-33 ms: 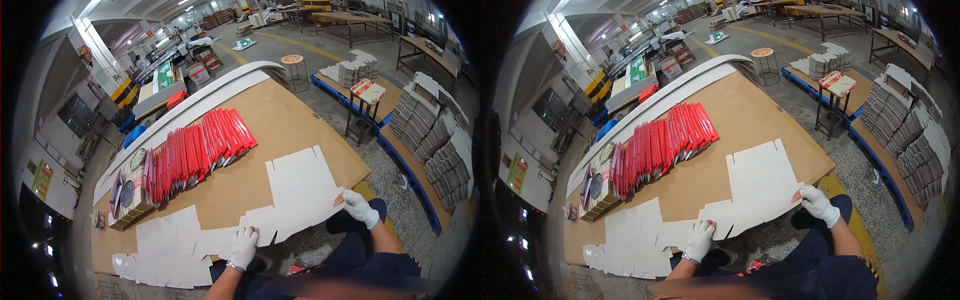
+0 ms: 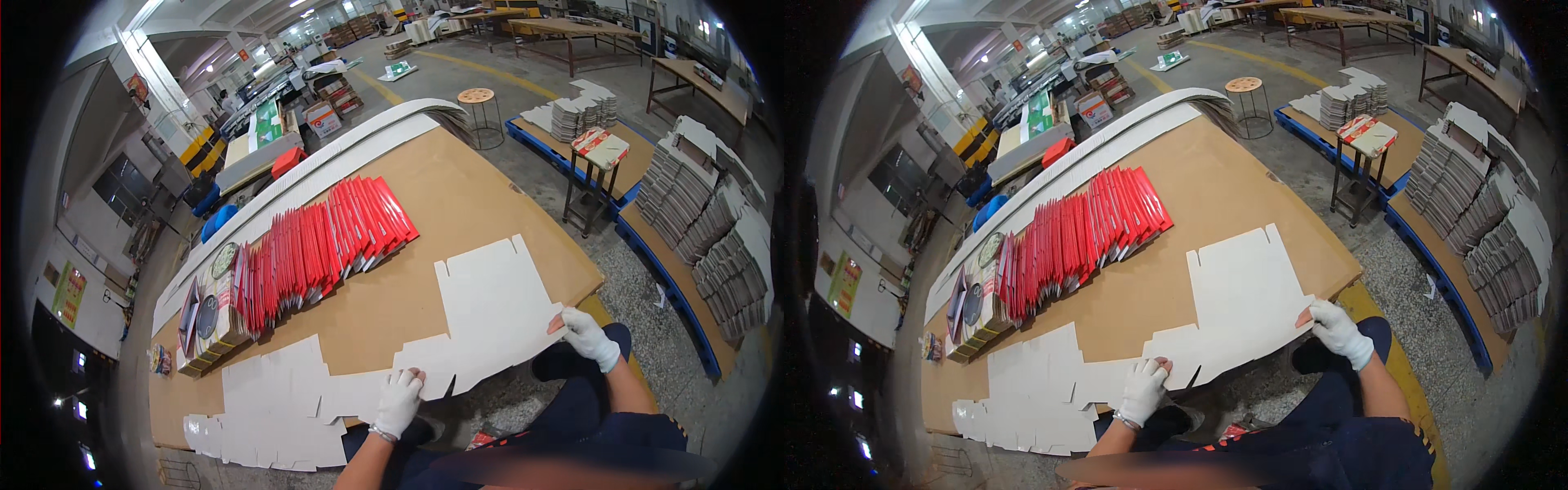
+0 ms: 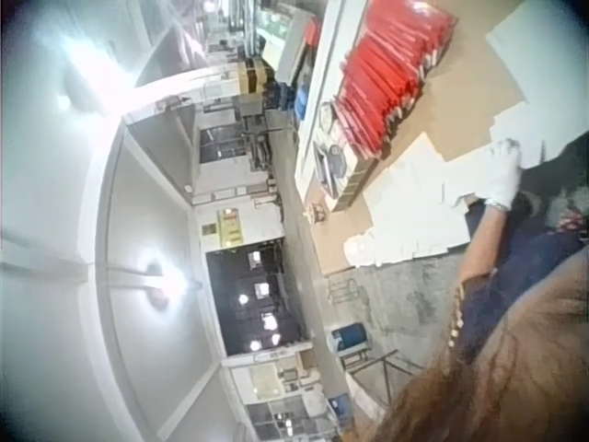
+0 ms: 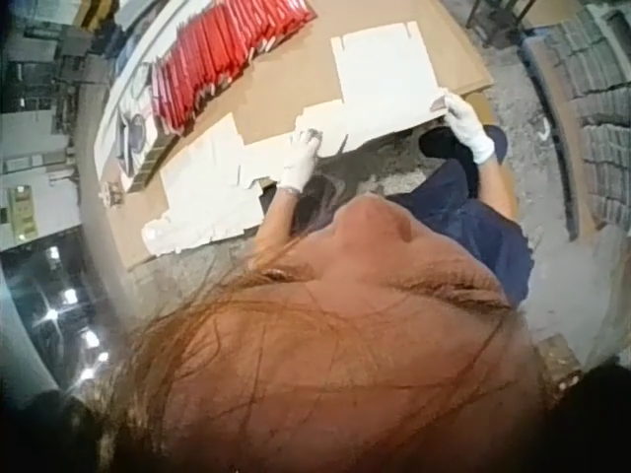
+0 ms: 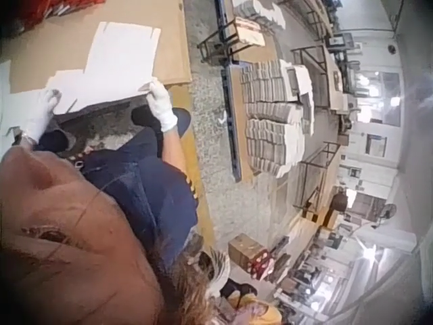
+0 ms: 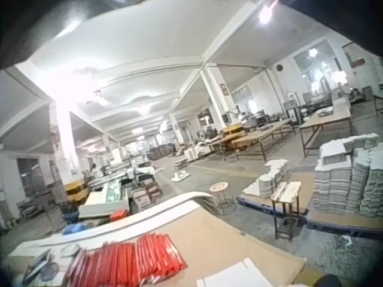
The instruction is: Folding and putting together flat cardboard cutouts to assemble product boxes.
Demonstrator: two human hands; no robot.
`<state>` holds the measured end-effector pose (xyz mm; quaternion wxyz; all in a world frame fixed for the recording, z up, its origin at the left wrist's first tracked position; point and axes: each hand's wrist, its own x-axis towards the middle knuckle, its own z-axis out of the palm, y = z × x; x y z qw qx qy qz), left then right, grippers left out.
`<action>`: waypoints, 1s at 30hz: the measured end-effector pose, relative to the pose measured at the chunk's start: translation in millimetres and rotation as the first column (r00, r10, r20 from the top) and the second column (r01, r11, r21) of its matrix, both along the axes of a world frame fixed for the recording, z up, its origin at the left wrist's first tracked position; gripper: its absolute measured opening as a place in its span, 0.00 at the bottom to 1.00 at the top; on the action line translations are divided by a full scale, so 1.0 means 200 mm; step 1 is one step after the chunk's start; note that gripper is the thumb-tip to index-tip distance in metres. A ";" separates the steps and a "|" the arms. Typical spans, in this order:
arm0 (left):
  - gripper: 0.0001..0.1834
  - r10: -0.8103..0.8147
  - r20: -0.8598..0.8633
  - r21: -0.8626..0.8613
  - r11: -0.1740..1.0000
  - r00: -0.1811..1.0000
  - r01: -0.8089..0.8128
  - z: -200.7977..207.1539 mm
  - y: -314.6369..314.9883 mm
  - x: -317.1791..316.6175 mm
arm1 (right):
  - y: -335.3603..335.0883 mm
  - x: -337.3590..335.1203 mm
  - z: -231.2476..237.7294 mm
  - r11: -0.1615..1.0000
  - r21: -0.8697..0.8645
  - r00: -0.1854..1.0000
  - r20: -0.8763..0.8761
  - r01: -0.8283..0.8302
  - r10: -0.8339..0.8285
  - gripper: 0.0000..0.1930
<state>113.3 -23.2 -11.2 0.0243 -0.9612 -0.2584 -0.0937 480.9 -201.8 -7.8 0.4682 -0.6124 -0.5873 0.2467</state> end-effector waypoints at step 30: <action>0.42 -0.064 0.050 -0.306 0.949 0.997 0.076 -0.11 -0.24 0.81 | -0.01 -0.45 -0.50 0.928 -0.209 0.705 -0.605 0.308 -0.370 0.24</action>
